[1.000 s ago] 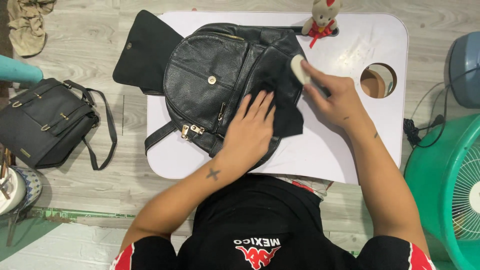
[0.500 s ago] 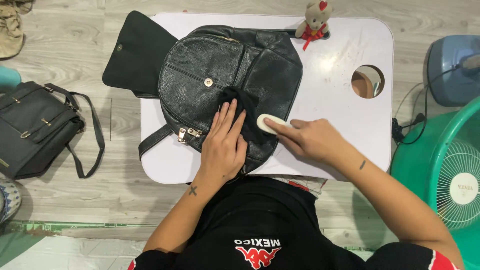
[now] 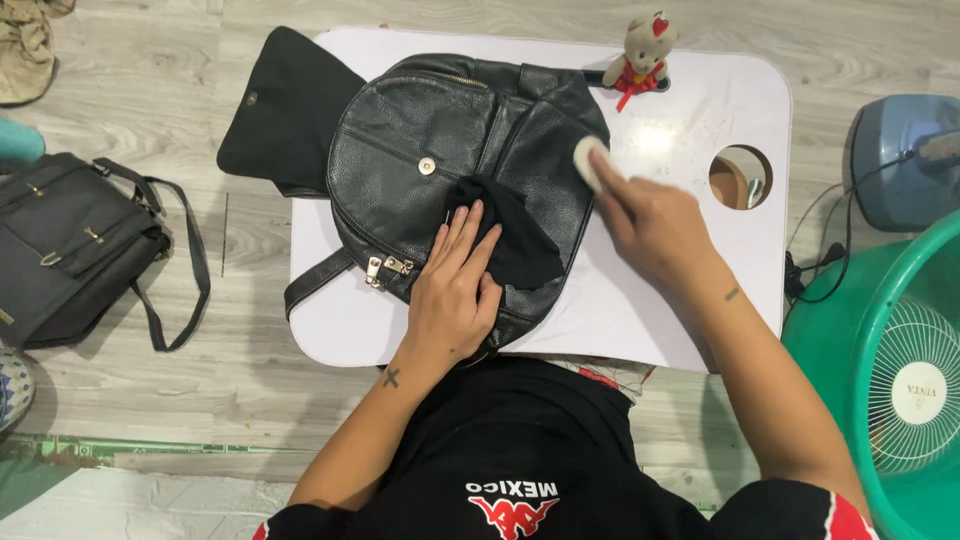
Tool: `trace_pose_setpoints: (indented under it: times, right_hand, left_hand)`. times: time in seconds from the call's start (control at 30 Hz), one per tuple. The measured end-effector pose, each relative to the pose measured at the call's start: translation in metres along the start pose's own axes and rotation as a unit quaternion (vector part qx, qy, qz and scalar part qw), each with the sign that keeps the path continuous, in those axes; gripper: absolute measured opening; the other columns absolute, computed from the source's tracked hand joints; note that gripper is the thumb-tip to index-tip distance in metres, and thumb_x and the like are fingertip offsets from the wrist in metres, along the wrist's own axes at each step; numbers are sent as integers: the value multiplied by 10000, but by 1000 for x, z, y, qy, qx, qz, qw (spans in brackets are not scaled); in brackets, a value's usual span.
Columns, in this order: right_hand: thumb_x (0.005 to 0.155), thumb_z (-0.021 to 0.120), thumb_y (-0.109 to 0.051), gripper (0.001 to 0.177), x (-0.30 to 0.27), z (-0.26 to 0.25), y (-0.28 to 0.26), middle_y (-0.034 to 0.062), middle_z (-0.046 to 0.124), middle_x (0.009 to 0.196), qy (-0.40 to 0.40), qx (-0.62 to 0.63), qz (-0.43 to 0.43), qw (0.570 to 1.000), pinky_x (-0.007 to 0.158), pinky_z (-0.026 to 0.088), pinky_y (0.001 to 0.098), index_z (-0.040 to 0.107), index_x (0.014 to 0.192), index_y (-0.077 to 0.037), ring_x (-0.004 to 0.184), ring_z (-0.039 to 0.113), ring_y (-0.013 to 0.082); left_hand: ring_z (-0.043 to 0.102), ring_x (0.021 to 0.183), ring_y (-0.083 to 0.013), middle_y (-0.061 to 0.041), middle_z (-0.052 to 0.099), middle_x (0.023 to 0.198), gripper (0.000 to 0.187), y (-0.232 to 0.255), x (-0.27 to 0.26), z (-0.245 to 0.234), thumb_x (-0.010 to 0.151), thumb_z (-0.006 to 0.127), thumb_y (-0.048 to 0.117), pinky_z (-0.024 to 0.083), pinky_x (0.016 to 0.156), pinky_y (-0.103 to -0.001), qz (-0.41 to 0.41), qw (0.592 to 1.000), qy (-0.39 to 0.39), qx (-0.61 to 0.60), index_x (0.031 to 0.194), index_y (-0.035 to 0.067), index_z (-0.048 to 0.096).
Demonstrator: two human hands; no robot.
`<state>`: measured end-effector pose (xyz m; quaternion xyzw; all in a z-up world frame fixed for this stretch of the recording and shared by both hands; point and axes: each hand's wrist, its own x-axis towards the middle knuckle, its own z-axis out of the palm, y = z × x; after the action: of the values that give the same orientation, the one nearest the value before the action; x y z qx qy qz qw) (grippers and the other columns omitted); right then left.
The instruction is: Cleaning and polishing a black leather backpack using a sponge applicator
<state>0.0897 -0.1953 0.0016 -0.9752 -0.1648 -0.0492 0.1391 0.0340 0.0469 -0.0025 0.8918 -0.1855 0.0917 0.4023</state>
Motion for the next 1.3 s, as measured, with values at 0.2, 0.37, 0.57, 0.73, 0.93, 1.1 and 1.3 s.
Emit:
trace_pose_setpoints:
  times: [0.2, 0.37, 0.57, 0.73, 0.93, 1.1, 1.3]
  right_hand:
    - [814, 509, -253, 426, -39, -25, -32, 91, 646, 657, -145, 137, 5, 980, 579, 520, 401, 523, 1238, -289, 590, 622, 303]
    - [788, 574, -163, 411, -39, -31, -25, 118, 649, 725, -69, 159, -36, 984, 581, 496, 427, 568, 1199, -180, 659, 616, 344]
    - [817, 619, -158, 456, -7, -28, -36, 38, 591, 676, 33, 115, -86, 989, 569, 485, 345, 542, 1265, -182, 621, 590, 235]
    - [869, 556, -229, 443, 27, -8, -50, 40, 544, 622, 22, 68, -125, 990, 542, 483, 361, 487, 1307, -239, 592, 588, 251]
    - [904, 526, -214, 445, 26, 7, -46, 48, 547, 638, 43, 107, -86, 990, 538, 474, 356, 443, 1341, -231, 596, 583, 262]
    - [901, 529, -246, 461, 25, 8, -45, 45, 532, 651, 40, 65, -95, 993, 539, 474, 371, 422, 1350, -253, 604, 579, 265]
    - [905, 528, -244, 452, 24, 6, -46, 39, 525, 644, 42, 79, -88, 992, 536, 470, 352, 430, 1347, -241, 609, 580, 257]
  left_hand:
    - [401, 1215, -383, -270, 399, 1309, 520, 7, 0, -2, 665, 499, 106, 286, 1017, -447, 23, 999, -21, 24, 1165, -31, 534]
    - [435, 1156, -448, -330, 404, 1263, 537, 23, -9, 7, 638, 524, 126, 318, 985, -482, 47, 998, -34, 23, 1143, -57, 529]
    - [425, 1179, -438, -329, 393, 1274, 533, 39, -14, 18, 645, 498, 136, 308, 1003, -465, 63, 997, -40, 6, 1146, -43, 531]
    - [408, 1197, -413, -342, 377, 1277, 490, 30, 1, -6, 691, 418, 37, 300, 1019, -466, 31, 992, -111, -57, 1163, -45, 519]
    - [451, 1153, -400, -281, 458, 1228, 341, -8, 19, -33, 797, 437, -35, 350, 968, -451, 79, 982, 37, 166, 1116, -56, 555]
    - [333, 1258, -382, -263, 320, 1362, 512, -30, 41, -38, 765, 453, -7, 205, 1047, -464, -27, 979, -61, 190, 1274, -57, 427]
    - [352, 1247, -379, -253, 362, 1337, 477, -30, 52, 4, 759, 464, 83, 237, 1040, -446, 38, 972, -76, 217, 1218, -45, 489]
